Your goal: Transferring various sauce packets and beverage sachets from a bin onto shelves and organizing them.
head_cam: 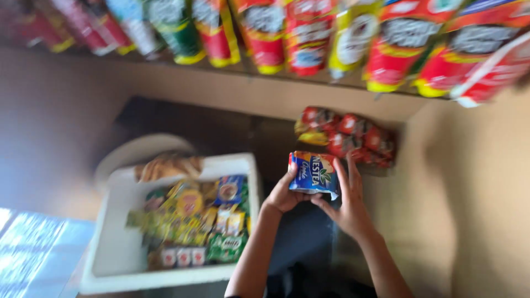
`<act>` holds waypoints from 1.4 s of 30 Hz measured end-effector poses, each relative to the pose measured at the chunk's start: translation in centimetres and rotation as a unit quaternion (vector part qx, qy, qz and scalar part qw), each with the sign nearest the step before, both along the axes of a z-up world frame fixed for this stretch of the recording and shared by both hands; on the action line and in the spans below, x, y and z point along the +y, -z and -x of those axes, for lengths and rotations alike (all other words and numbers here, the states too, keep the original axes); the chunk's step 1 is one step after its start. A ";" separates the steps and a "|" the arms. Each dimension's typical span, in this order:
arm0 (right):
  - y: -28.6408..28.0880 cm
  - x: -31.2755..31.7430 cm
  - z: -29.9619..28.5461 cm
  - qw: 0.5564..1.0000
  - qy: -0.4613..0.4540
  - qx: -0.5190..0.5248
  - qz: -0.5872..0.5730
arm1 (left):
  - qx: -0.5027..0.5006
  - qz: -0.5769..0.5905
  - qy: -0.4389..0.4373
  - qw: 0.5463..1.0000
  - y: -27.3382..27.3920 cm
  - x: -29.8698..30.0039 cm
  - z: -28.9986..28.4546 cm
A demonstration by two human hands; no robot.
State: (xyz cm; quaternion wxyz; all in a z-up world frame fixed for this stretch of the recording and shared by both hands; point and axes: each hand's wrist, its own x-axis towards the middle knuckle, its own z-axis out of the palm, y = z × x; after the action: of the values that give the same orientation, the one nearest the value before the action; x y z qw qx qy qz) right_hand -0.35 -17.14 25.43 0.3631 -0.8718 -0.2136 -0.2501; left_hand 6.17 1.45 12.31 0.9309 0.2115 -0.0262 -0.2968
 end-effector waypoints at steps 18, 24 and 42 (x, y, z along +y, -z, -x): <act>13.8 27.8 -0.8 0.736 -0.250 0.499 -0.384 | -0.229 -0.509 -0.277 0.782 -0.6 33.5 10.8; 13.9 34.8 -0.6 0.906 -0.185 0.339 -0.172 | -0.255 -0.633 -0.326 0.654 -3.3 39.3 10.8; -11.5 42.1 -0.1 0.974 -0.197 -0.064 -0.093 | -0.350 -0.589 0.031 0.728 10.0 46.2 12.2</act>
State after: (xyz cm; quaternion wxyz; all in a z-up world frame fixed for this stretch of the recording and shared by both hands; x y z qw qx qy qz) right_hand -0.25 24.92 36.96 0.4702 -0.7571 -0.3796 -0.2482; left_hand -5.98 47.69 2.29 0.5346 0.8051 -0.1767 -0.1865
